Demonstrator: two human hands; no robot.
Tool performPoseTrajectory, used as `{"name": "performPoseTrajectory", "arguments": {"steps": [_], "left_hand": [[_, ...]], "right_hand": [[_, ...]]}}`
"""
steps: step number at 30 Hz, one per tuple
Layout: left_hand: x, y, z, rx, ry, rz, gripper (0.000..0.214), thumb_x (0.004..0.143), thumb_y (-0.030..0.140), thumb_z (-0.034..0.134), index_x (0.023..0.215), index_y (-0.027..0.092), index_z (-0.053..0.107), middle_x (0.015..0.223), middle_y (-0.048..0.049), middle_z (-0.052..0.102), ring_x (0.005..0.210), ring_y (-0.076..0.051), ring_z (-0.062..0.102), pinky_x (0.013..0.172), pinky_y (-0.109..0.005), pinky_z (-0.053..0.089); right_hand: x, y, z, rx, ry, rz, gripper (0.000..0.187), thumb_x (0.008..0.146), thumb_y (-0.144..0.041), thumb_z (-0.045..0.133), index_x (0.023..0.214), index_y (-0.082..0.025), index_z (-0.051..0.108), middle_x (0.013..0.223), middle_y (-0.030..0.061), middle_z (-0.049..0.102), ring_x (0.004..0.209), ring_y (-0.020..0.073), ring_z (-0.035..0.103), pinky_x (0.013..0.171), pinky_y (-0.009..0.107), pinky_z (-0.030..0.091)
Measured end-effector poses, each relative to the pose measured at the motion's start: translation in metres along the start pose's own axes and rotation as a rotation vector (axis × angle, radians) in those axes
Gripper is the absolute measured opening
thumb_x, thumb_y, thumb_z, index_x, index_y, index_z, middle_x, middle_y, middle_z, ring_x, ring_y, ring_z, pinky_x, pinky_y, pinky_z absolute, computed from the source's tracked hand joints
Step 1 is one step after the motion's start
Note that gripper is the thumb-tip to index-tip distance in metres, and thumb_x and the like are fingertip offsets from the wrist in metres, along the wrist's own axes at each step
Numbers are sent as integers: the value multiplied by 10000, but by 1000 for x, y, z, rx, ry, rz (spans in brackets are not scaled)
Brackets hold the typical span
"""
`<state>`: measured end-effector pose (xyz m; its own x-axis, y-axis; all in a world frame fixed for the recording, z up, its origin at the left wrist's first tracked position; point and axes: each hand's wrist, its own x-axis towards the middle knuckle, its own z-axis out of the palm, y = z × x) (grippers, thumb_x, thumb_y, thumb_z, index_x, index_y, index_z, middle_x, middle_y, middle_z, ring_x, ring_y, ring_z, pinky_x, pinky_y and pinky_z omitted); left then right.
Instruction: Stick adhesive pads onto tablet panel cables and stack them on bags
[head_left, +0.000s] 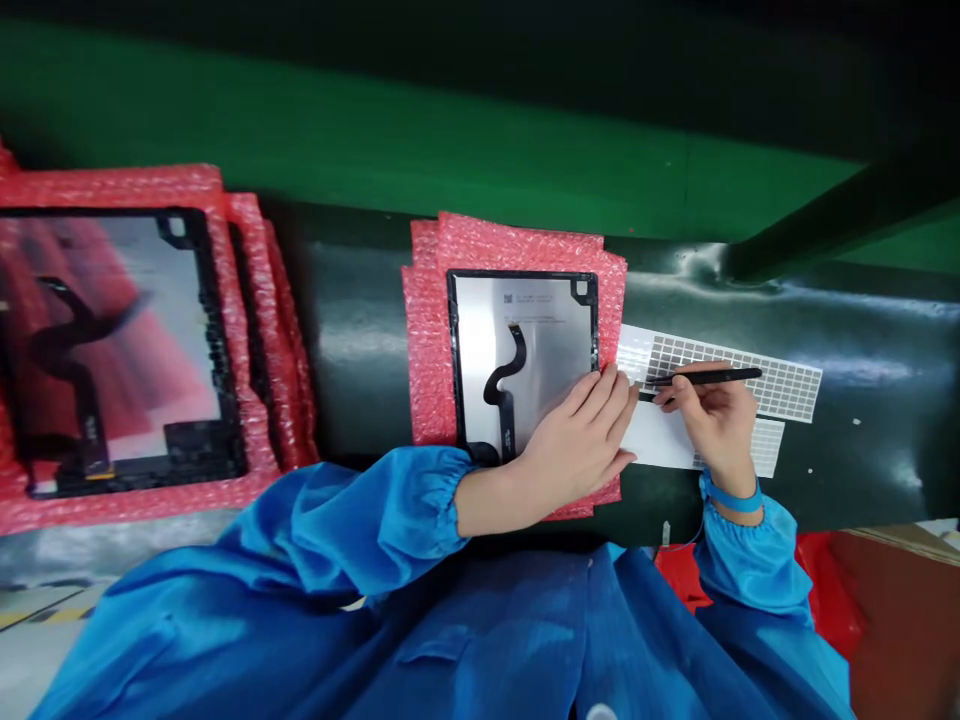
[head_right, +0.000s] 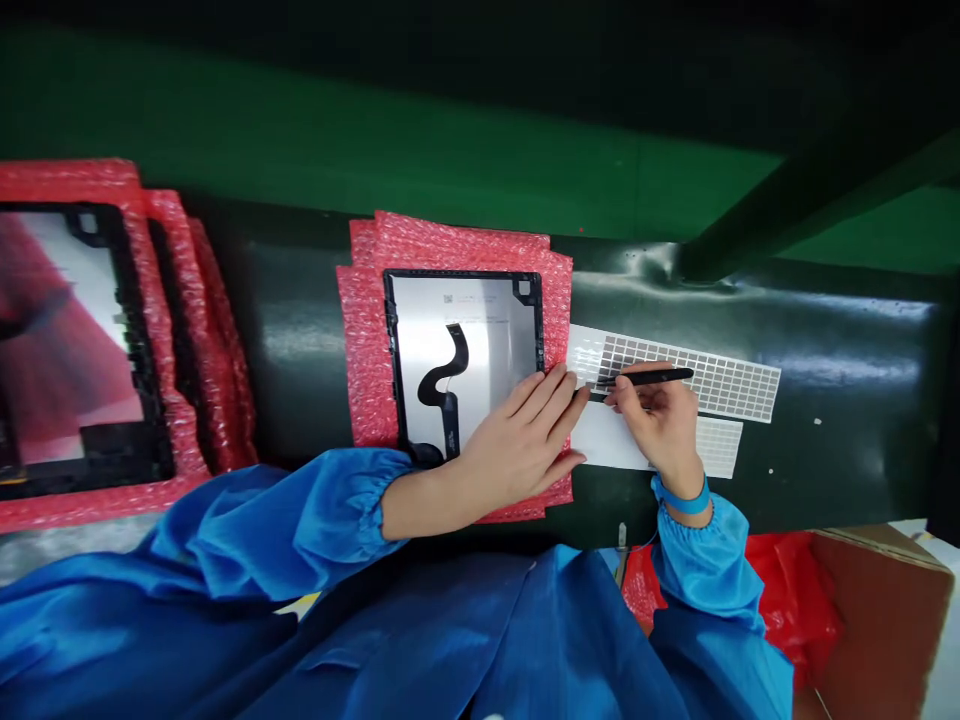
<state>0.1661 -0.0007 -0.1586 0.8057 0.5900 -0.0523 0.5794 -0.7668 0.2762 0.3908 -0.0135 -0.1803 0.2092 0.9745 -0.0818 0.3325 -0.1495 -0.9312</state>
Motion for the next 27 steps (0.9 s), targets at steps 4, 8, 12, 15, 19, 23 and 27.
{"name": "performPoseTrajectory", "arguments": {"steps": [4,8,12,15,19,23,27], "left_hand": [[1,2,-1,-34,-12,-21,737,1094,463,540,1605,-62,459,1655,-305,468,1586,-420,417,1312,-539,336],[0,2,-2,-38,5,-3,699,1087,432,559,1571,-69,496,1639,-320,480,1571,-420,444,1312,-530,337],[0,2,-2,-52,-10,-10,676,1087,423,559,1561,-57,509,1644,-321,469,1579,-421,430,1305,-544,346],[2,2,-2,-36,-8,-7,697,1079,448,581,1553,-59,514,1642,-323,472,1579,-419,430,1306,-534,346],[-1,1,-10,-23,34,3,711,1059,479,627,1527,-49,536,1632,-325,486,1567,-412,451,1297,-505,357],[-17,1,-27,-130,140,62,505,1084,381,592,1439,23,620,1540,-276,602,1471,-376,558,1206,-486,451],[-30,-4,-32,-156,150,-41,473,1086,412,564,1330,25,680,1057,-187,744,985,-309,725,839,-426,600]], "right_hand": [[1,-3,2,1,-16,51,242,977,-462,785,1054,-247,706,767,-1,786,659,200,791,616,329,677],[2,-6,2,-6,-25,49,222,986,-447,778,1060,-250,704,759,-7,787,658,203,794,614,330,681],[3,-9,2,-22,-37,56,231,993,-464,765,1044,-246,708,756,-4,782,655,200,794,613,332,683],[5,-9,3,3,-43,75,245,984,-474,773,1021,-241,708,758,2,788,658,202,799,614,332,684],[9,-12,-3,131,-18,125,220,989,-447,770,1010,-240,699,760,-1,803,622,196,789,603,329,682],[22,-23,-5,238,-2,93,177,1002,-417,749,1015,-252,685,750,-6,800,609,206,784,619,362,692],[44,-34,14,272,-167,63,247,986,-489,753,1038,-268,656,731,-13,781,616,217,793,623,374,697]]}}
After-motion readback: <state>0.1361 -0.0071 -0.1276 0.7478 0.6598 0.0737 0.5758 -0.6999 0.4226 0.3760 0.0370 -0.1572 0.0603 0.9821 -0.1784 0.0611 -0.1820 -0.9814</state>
